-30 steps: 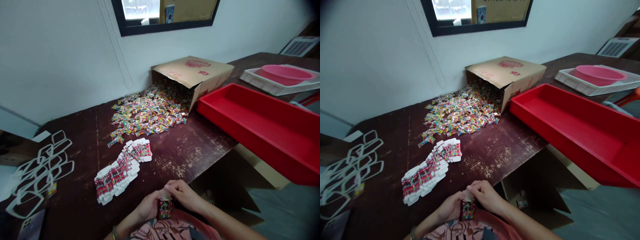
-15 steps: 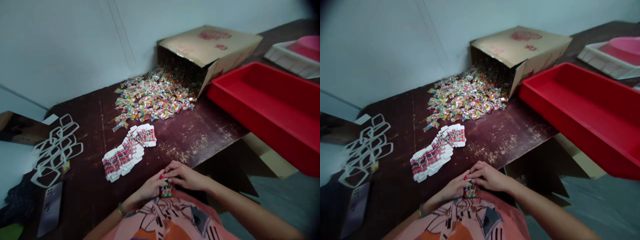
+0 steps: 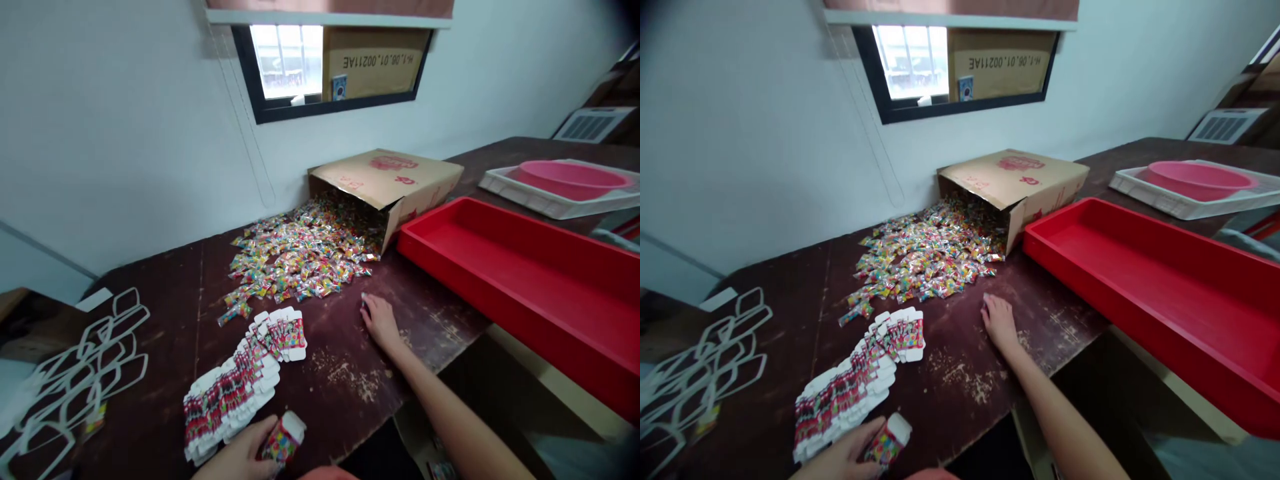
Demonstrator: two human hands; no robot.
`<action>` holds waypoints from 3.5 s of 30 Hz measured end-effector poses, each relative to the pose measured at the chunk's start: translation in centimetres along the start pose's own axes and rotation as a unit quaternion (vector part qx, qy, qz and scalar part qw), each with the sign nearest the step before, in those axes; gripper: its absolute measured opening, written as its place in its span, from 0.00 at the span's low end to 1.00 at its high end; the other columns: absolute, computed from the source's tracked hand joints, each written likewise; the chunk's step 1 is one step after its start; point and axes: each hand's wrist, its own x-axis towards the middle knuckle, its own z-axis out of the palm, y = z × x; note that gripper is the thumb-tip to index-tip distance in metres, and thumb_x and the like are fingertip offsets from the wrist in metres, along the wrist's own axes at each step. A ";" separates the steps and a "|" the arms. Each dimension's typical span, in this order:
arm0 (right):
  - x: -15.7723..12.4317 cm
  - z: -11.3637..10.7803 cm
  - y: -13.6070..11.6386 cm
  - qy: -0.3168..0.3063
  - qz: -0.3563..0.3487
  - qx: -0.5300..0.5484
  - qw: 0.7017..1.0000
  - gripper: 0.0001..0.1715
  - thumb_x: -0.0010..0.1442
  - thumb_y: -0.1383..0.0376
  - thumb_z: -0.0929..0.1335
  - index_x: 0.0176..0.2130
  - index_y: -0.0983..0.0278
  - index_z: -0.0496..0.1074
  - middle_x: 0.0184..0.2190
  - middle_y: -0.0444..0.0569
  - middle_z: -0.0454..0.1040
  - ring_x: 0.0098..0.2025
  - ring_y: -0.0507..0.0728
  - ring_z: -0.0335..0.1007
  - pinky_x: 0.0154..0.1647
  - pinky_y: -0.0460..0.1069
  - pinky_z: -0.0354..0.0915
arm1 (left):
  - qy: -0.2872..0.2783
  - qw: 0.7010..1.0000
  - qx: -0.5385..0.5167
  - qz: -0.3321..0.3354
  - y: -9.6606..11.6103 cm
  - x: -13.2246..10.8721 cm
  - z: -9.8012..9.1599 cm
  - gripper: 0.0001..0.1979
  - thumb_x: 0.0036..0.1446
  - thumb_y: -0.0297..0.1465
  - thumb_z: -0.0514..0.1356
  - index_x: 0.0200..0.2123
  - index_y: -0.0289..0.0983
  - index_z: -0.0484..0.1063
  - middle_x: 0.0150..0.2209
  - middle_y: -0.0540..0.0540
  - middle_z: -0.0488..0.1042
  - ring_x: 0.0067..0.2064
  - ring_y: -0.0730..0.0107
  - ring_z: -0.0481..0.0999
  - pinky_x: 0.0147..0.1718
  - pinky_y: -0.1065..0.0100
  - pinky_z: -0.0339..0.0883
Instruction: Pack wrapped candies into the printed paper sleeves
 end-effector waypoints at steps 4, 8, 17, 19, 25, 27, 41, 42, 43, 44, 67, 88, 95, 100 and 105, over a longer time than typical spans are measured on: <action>-10.4 1.4 -4.8 -0.042 -0.089 0.027 0.995 0.19 0.62 0.64 0.63 0.53 0.62 0.68 0.51 0.56 0.70 0.52 0.63 0.63 0.52 0.60 0.58 | 0.048 0.983 -0.171 0.052 0.7 3.2 1.4 0.19 0.51 0.34 0.58 0.46 0.37 0.62 0.40 0.43 0.71 0.40 0.62 0.73 0.27 0.69 0.67; -17.0 0.2 -8.4 -0.113 -0.124 0.143 0.975 0.19 0.63 0.69 0.60 0.52 0.59 0.68 0.50 0.55 0.70 0.49 0.62 0.64 0.50 0.59 0.62 | 0.095 0.962 -0.240 0.090 1.4 6.6 2.7 0.22 0.48 0.30 0.60 0.47 0.36 0.62 0.39 0.43 0.72 0.39 0.64 0.74 0.28 0.70 0.69; -10.9 -2.5 -11.7 -0.162 0.128 0.450 0.869 0.14 0.59 0.55 0.66 0.37 0.62 0.69 0.31 0.45 0.71 0.30 0.54 0.66 0.32 0.47 0.63 | 0.060 0.980 -0.172 0.080 1.1 7.0 5.6 0.25 0.47 0.30 0.62 0.50 0.35 0.63 0.31 0.48 0.70 0.29 0.72 0.72 0.19 0.77 0.62; -9.6 -2.3 -12.6 -0.138 0.098 0.425 0.889 0.12 0.58 0.56 0.66 0.35 0.63 0.69 0.30 0.45 0.71 0.31 0.53 0.65 0.33 0.46 0.61 | 0.055 0.982 -0.162 0.082 1.3 6.5 6.2 0.23 0.47 0.30 0.62 0.49 0.35 0.63 0.31 0.48 0.70 0.28 0.72 0.72 0.18 0.77 0.61; -9.8 -1.5 -14.8 -0.092 0.046 0.339 0.935 0.12 0.58 0.56 0.67 0.30 0.62 0.68 0.30 0.46 0.70 0.33 0.55 0.63 0.36 0.48 0.60 | 0.062 0.973 -0.204 0.083 1.9 5.5 6.7 0.19 0.48 0.29 0.60 0.46 0.35 0.62 0.30 0.49 0.70 0.27 0.71 0.73 0.16 0.77 0.62; -10.1 -1.2 -14.7 -0.084 0.031 0.322 0.942 0.14 0.59 0.56 0.67 0.28 0.62 0.69 0.32 0.48 0.70 0.38 0.57 0.63 0.41 0.50 0.60 | 0.062 0.970 -0.220 0.086 1.8 5.5 6.9 0.19 0.48 0.29 0.60 0.45 0.35 0.63 0.29 0.50 0.70 0.27 0.71 0.73 0.16 0.77 0.61; -11.6 -2.0 -13.2 -0.124 0.023 0.261 0.957 0.19 0.63 0.57 0.63 0.26 0.61 0.73 0.49 0.49 0.70 0.52 0.61 0.59 0.53 0.58 0.52 | 0.037 0.968 -0.244 0.045 0.8 5.9 8.1 0.18 0.47 0.30 0.59 0.43 0.36 0.62 0.27 0.52 0.70 0.23 0.76 0.69 0.17 0.77 0.58; -11.6 -2.4 -13.0 -0.143 0.001 0.252 0.957 0.17 0.63 0.58 0.64 0.27 0.60 0.74 0.50 0.48 0.70 0.53 0.61 0.59 0.54 0.59 0.51 | 0.036 0.970 -0.238 0.042 0.6 5.9 8.2 0.18 0.47 0.30 0.59 0.43 0.35 0.62 0.26 0.52 0.70 0.22 0.76 0.69 0.16 0.77 0.57; -11.4 -2.7 -12.8 -0.148 -0.013 0.241 0.959 0.14 0.61 0.58 0.66 0.27 0.60 0.75 0.50 0.48 0.70 0.53 0.61 0.59 0.55 0.59 0.50 | 0.034 0.972 -0.231 0.039 0.6 5.8 8.2 0.18 0.48 0.30 0.59 0.43 0.36 0.62 0.27 0.52 0.70 0.22 0.76 0.69 0.16 0.78 0.56; -11.3 -3.0 -12.6 -0.139 -0.018 0.227 0.964 0.11 0.59 0.59 0.68 0.28 0.60 0.74 0.50 0.48 0.70 0.54 0.62 0.59 0.57 0.60 0.49 | 0.034 0.974 -0.222 0.036 0.6 5.7 8.2 0.18 0.48 0.30 0.59 0.44 0.36 0.62 0.27 0.51 0.70 0.22 0.76 0.69 0.15 0.78 0.56; -11.8 -2.0 -13.1 -0.322 0.235 0.623 0.673 0.21 0.48 0.57 0.73 0.42 0.62 0.70 0.31 0.43 0.71 0.25 0.49 0.65 0.25 0.45 0.65 | 0.083 0.974 -0.185 0.101 1.1 5.9 6.1 0.29 0.55 0.50 0.53 0.42 0.29 0.74 0.30 0.41 0.74 0.28 0.66 0.72 0.17 0.73 0.62; -11.1 -1.6 -12.3 -0.182 0.037 0.458 0.869 0.12 0.60 0.58 0.68 0.35 0.62 0.79 0.32 0.49 0.78 0.35 0.54 0.72 0.38 0.48 0.66 | -0.031 0.976 -0.199 0.087 1.5 5.1 4.4 0.28 0.54 0.38 0.61 0.57 0.39 0.63 0.41 0.43 0.71 0.36 0.66 0.72 0.27 0.70 0.67; -12.6 -2.3 -12.3 -0.176 -0.006 0.443 0.879 0.12 0.61 0.60 0.67 0.43 0.59 0.78 0.38 0.49 0.75 0.39 0.54 0.71 0.41 0.48 0.66 | -0.094 0.953 -0.271 0.102 1.1 5.5 4.8 0.24 0.57 0.36 0.58 0.56 0.38 0.62 0.44 0.40 0.71 0.34 0.66 0.73 0.26 0.69 0.67; -12.6 -2.4 -12.2 -0.194 0.104 0.482 0.848 0.14 0.61 0.58 0.67 0.40 0.62 0.78 0.36 0.50 0.77 0.38 0.55 0.72 0.41 0.49 0.67 | -0.065 0.969 -0.211 0.109 1.4 5.7 5.1 0.26 0.55 0.36 0.61 0.57 0.38 0.62 0.43 0.42 0.71 0.37 0.66 0.71 0.29 0.70 0.67; -12.0 -2.7 -12.4 -0.188 0.046 0.473 0.859 0.14 0.61 0.57 0.66 0.40 0.62 0.78 0.38 0.51 0.77 0.41 0.56 0.72 0.45 0.51 0.66 | -0.049 0.973 -0.205 0.094 1.5 5.0 3.8 0.24 0.54 0.36 0.62 0.55 0.39 0.65 0.43 0.43 0.71 0.39 0.66 0.72 0.31 0.69 0.67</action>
